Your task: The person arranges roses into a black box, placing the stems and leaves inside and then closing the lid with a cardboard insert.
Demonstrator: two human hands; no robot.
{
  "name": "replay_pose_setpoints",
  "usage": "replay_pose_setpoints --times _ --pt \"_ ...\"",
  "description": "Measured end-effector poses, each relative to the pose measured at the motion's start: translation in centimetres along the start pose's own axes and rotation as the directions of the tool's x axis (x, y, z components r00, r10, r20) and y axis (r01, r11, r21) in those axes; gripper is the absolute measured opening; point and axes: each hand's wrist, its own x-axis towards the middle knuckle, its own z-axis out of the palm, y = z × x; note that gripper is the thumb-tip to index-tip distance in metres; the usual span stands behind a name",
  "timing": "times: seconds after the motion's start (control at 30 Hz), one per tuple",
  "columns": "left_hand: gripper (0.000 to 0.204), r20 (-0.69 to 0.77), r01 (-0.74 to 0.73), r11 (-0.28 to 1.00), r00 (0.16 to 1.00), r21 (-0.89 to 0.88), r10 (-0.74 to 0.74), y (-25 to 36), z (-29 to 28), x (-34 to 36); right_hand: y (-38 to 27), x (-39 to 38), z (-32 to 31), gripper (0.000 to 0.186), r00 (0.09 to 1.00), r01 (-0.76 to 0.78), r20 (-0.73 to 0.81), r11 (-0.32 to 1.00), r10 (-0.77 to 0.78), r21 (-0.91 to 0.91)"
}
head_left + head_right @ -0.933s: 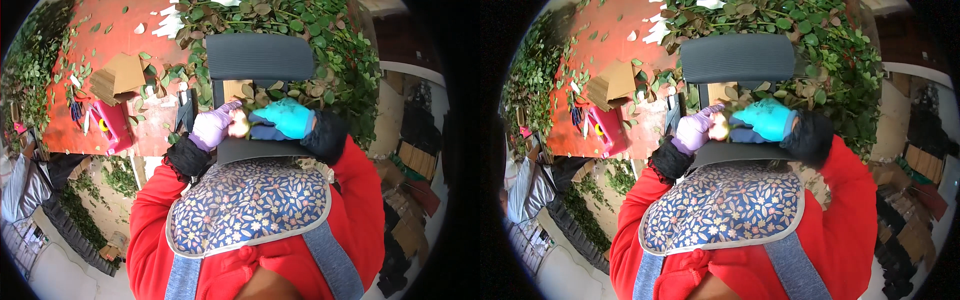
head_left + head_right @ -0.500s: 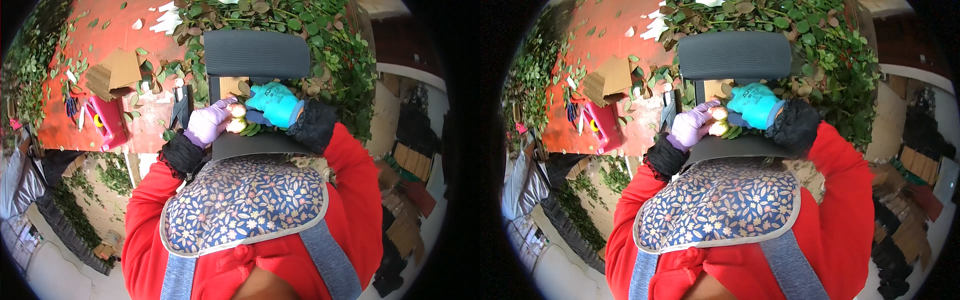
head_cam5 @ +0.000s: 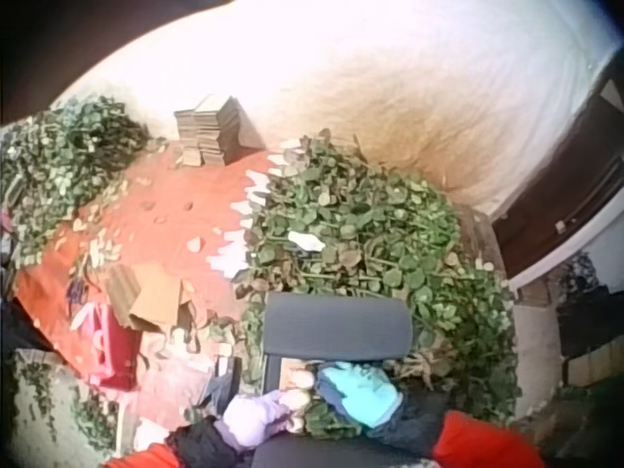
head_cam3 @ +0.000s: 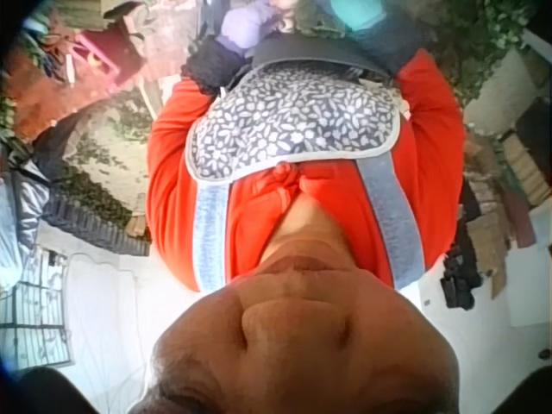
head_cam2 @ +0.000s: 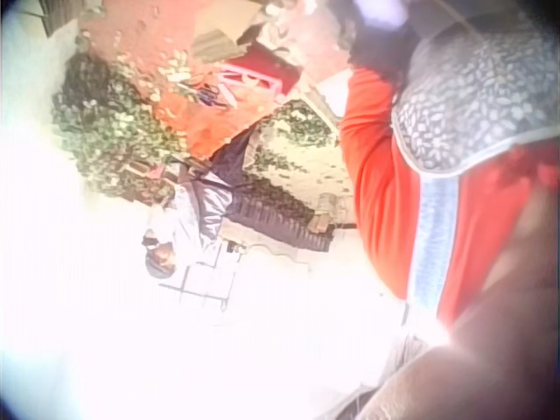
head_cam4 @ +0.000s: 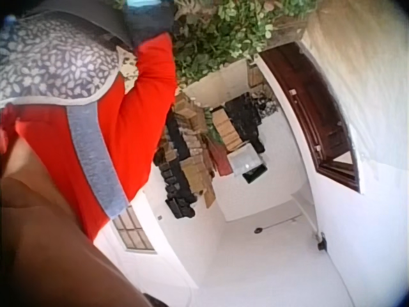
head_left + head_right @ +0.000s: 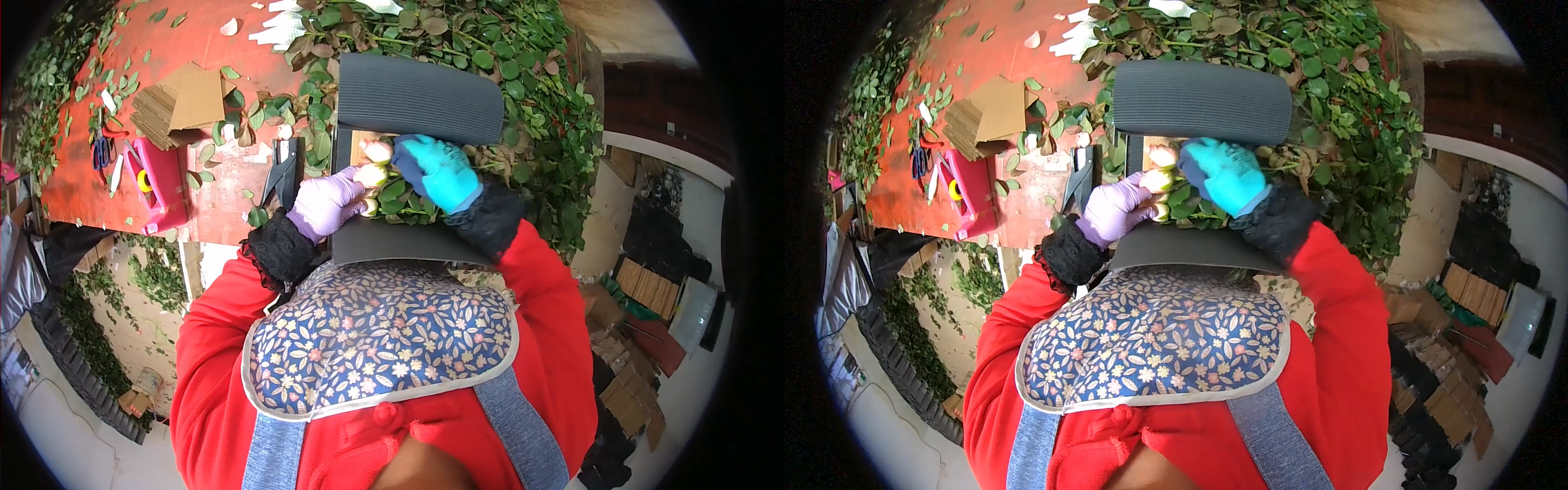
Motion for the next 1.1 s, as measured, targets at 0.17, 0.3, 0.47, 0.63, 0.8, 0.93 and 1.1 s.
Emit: replay_pose_setpoints --times 0.17,0.3,0.47,0.63,0.8,0.93,1.1 --pt "0.037 0.044 -0.185 0.96 0.983 0.208 0.18 0.1 0.2 0.4 3.3 -0.3 0.6 0.042 0.925 0.372 -0.029 0.919 -0.379 -0.132" --pt "0.041 -0.049 -0.199 0.98 0.979 -0.011 0.199 -0.7 0.0 0.0 -0.5 0.1 -1.9 0.061 0.903 0.43 0.201 0.82 -0.38 -0.379" --pt "0.042 0.115 -0.293 0.873 0.956 0.39 0.27 0.4 -1.0 0.0 0.9 0.4 0.3 0.066 0.98 0.184 0.174 0.754 -0.093 -0.631" --pt "0.043 0.035 -0.182 0.868 0.982 0.462 0.187 -0.1 -0.5 -0.3 1.5 0.9 1.2 0.063 0.976 0.214 0.166 0.722 -0.138 -0.658" --pt "0.044 0.114 -0.232 0.682 0.97 0.693 0.215 1.2 -0.9 -0.1 1.5 1.2 0.3 0.038 0.965 0.251 0.205 0.811 -0.164 -0.529" --pt "0.048 0.134 -0.201 0.613 0.979 0.764 0.155 2.2 -1.0 0.2 1.1 1.1 -0.1 0.017 0.97 0.202 0.209 0.88 -0.121 -0.43" --pt "0.046 0.151 -0.176 0.654 0.984 0.736 0.094 1.5 -0.6 0.6 0.2 0.3 -0.7 0.038 0.945 0.258 -0.065 0.854 -0.319 -0.452"
